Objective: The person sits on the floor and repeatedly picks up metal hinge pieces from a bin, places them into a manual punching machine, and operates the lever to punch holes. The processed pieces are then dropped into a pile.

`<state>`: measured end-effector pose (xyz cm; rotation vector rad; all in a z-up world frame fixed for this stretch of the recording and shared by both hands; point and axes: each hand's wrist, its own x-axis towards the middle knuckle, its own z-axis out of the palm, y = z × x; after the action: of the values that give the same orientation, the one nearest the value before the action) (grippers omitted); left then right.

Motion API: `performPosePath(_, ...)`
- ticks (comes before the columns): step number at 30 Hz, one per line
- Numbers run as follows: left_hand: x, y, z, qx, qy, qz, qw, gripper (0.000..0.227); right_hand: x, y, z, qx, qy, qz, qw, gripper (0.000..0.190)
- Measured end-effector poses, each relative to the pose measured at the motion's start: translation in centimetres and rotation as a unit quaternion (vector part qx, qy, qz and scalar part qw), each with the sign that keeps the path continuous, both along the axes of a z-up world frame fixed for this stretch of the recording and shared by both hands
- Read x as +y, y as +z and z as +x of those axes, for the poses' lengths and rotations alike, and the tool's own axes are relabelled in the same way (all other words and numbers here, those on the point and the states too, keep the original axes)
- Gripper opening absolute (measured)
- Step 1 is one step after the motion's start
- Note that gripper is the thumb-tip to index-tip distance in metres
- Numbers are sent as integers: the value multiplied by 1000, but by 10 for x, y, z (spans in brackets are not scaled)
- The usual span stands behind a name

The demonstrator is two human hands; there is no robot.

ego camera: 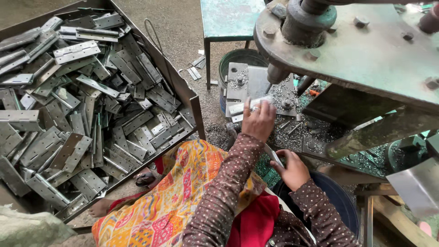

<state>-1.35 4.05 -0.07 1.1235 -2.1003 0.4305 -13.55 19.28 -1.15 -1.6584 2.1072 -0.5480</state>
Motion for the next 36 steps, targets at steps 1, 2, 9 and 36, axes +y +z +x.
performPosePath(1,-3,-5,0,-25,23,34,999,15,1,1,0,-17,4,-8,1000,42)
performPosePath(2,-5,-10,1,-50,45,67,995,23,1,3,-1,-14,7,-9,1000,42)
performPosePath(9,-14,-22,40,-58,130,161,977,50,4,0,2,-12,12,-2,1000,46)
performPosePath(36,18,-24,13,3,56,131,990,32,3,-75,-25,131,48,165,976,55)
